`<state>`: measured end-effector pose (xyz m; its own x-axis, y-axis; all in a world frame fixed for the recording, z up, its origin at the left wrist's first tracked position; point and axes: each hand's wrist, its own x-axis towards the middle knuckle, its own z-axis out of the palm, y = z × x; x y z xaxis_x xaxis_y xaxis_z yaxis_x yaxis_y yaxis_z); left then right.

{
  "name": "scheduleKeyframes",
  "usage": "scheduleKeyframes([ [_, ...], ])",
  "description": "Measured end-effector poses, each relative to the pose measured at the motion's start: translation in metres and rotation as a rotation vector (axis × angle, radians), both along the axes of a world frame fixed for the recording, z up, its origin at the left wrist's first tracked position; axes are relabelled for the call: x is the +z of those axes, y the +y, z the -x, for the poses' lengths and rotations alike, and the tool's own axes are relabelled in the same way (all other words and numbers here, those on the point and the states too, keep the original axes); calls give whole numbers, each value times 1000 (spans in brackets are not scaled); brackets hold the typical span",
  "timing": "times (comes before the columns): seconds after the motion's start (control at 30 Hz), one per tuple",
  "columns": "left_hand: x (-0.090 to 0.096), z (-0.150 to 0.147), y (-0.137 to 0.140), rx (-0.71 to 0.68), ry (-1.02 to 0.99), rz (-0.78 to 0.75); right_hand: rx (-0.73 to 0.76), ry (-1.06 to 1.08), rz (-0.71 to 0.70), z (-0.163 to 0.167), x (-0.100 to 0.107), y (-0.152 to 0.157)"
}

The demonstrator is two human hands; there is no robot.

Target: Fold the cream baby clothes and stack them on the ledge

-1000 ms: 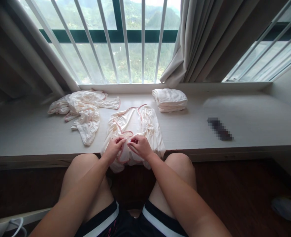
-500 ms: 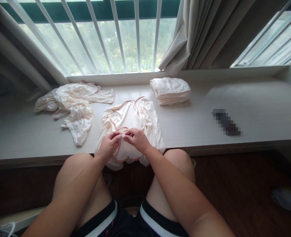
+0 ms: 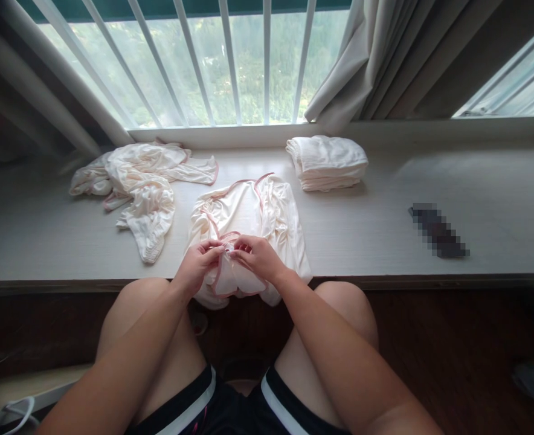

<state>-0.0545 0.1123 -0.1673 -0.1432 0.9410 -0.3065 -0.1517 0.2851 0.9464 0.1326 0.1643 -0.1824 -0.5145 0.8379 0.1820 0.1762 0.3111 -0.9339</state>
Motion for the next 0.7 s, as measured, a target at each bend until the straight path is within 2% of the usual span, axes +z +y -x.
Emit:
scheduleKeyframes([
  [0.13,-2,-3,-2,-26,52,-36,31,47,89,-1,-5,-4],
  [0.3,0,-4,-3,-92,57,-63,36,10,90,-5,-9,-6],
  [0.43,-1,-3,-3,-151,8,-62,-15,7,130,-9,-8,-7],
  [0.7,1,-6,-8,-242,-130,-66,-48,154,165,-12,-8,-14],
])
